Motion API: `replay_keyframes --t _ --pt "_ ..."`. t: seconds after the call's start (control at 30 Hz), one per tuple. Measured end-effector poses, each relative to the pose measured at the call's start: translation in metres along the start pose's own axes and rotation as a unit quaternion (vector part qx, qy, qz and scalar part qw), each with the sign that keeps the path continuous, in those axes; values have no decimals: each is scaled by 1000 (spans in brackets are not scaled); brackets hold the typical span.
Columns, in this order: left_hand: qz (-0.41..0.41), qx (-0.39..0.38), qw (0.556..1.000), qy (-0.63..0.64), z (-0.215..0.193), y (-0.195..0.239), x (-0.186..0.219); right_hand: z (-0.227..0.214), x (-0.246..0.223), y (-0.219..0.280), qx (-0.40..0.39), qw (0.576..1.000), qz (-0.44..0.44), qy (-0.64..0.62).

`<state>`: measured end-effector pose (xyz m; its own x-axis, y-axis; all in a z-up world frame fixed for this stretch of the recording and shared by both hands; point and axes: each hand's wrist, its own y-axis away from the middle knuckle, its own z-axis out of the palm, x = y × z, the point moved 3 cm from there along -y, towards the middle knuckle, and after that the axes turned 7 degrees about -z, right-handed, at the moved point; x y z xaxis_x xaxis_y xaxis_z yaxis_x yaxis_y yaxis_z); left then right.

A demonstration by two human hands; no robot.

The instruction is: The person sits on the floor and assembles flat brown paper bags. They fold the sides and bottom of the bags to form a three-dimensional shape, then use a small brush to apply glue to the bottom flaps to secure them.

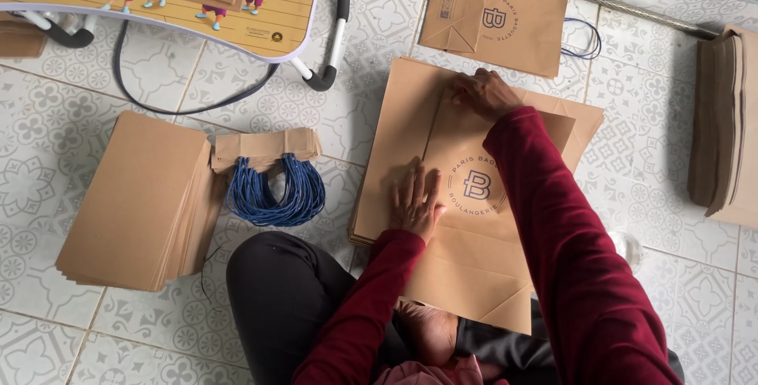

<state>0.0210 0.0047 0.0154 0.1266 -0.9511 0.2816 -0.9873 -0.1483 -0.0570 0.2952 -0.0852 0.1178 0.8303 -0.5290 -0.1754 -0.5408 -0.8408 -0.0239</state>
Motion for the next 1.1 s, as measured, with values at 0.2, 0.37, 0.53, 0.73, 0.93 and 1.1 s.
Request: replay_keyframes --t 0.2,0.37,0.53,0.73,0.93,1.1 --pt "27 15 998 -54 -12 0 1 35 13 -1 62 997 -3 55" --pt "20 -34 998 -49 -6 -2 1 61 25 -3 69 993 -1 92" --pt "9 -85 993 -78 13 -19 4 73 26 -8 68 989 12 132" --pt "38 -210 967 -139 25 -52 0 71 25 -13 70 990 44 117" --pt "38 -219 961 -164 39 -54 -2 61 -1 11 128 964 23 233" --pt "21 -225 970 -84 43 -51 -4 80 -75 71 147 969 -25 198"
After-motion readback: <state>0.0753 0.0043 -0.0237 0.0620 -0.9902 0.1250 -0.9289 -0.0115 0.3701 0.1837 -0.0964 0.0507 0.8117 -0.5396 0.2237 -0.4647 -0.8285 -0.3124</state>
